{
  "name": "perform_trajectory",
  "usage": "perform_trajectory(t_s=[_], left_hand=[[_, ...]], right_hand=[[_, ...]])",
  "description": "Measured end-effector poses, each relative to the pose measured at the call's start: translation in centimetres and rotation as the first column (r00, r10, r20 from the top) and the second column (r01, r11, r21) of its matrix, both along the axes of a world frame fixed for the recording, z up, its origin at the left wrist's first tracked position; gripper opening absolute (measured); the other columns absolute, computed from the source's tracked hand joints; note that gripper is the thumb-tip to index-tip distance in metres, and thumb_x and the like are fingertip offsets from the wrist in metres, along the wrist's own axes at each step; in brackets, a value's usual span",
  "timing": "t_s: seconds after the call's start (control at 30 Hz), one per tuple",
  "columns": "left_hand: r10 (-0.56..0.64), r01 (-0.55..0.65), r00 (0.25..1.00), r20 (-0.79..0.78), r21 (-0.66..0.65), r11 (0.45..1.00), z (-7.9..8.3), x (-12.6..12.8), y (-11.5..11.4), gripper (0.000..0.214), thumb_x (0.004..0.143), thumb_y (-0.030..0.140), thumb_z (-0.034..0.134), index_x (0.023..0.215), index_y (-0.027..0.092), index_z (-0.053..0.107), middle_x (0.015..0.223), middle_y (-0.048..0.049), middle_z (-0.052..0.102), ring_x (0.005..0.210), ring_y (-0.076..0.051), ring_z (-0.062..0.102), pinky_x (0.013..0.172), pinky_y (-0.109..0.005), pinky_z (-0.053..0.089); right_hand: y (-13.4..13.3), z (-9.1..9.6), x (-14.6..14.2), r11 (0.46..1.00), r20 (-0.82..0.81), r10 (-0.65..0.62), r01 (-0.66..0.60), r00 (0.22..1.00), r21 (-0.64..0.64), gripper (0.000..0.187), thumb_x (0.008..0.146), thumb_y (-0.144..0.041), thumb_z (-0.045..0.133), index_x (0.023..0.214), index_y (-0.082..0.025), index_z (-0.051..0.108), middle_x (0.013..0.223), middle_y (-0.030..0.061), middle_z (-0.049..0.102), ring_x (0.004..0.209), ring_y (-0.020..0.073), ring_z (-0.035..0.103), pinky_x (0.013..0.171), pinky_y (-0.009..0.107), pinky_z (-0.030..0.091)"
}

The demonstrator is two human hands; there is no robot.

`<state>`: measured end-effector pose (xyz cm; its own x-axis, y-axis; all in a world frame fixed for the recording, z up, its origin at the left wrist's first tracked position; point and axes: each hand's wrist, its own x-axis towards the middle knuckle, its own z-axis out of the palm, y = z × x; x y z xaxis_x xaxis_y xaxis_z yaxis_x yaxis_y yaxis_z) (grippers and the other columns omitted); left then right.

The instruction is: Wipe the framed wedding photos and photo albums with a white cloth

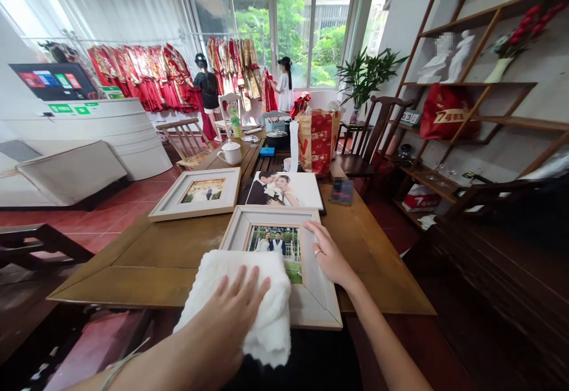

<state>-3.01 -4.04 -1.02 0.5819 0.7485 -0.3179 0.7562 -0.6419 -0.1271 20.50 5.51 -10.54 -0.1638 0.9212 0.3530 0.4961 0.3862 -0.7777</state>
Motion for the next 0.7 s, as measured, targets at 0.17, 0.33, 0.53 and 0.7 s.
perform_trajectory(t_s=[0.17,0.33,0.53,0.7], left_hand=[[-0.008,0.004,1.0,0.028,0.159,0.987,-0.9,2.3,4.7,0.072,0.077,0.023,0.055,0.141,0.006,0.025,0.142,-0.0265,0.027,0.129,-0.043,0.027,0.096,-0.057,0.034],[0.048,-0.06,0.996,0.069,0.189,0.98,-0.3,4.1,8.7,0.072,0.076,0.018,0.054,0.141,0.01,0.025,0.144,-0.0245,0.024,0.131,-0.042,0.022,0.098,-0.059,0.03],[-0.201,0.196,0.963,0.177,0.046,0.98,-0.5,4.0,5.3,0.076,0.075,0.019,0.052,0.143,0.012,0.017,0.147,-0.0214,0.019,0.133,-0.042,0.013,0.1,-0.061,0.026],[-0.257,0.29,0.931,0.26,-0.099,0.952,0.9,1.7,1.3,0.08,0.068,0.012,0.052,0.142,0.017,0.023,0.147,-0.0151,0.025,0.133,-0.037,0.019,0.103,-0.057,0.027]], right_hand=[[0.0,0.0,0.1,1.0,-0.003,0.0,0.0,1.0,0.01,0.05,0.082,-0.014,0.037,0.129,-0.028,0.045,0.138,0.0043,0.041,0.132,0.0205,0.033,0.112,0.044,0.02],[0.2,-0.2,0.2,1.0,-0.026,0.008,-0.008,1.0,0.013,0.051,0.082,-0.015,0.038,0.131,-0.029,0.042,0.137,0.0047,0.042,0.131,0.0201,0.034,0.112,0.045,0.021],[0.3,-0.3,0.3,1.0,-0.078,0.006,-0.006,0.997,0.007,0.047,0.083,-0.019,0.039,0.128,-0.027,0.046,0.137,0.0069,0.042,0.13,0.0218,0.035,0.111,0.044,0.023],[0.0,0.2,0.0,0.999,-0.047,-0.027,0.027,0.999,-0.019,0.045,0.085,-0.022,0.04,0.129,-0.027,0.045,0.139,0.0057,0.041,0.133,0.0214,0.032,0.112,0.043,0.021]])
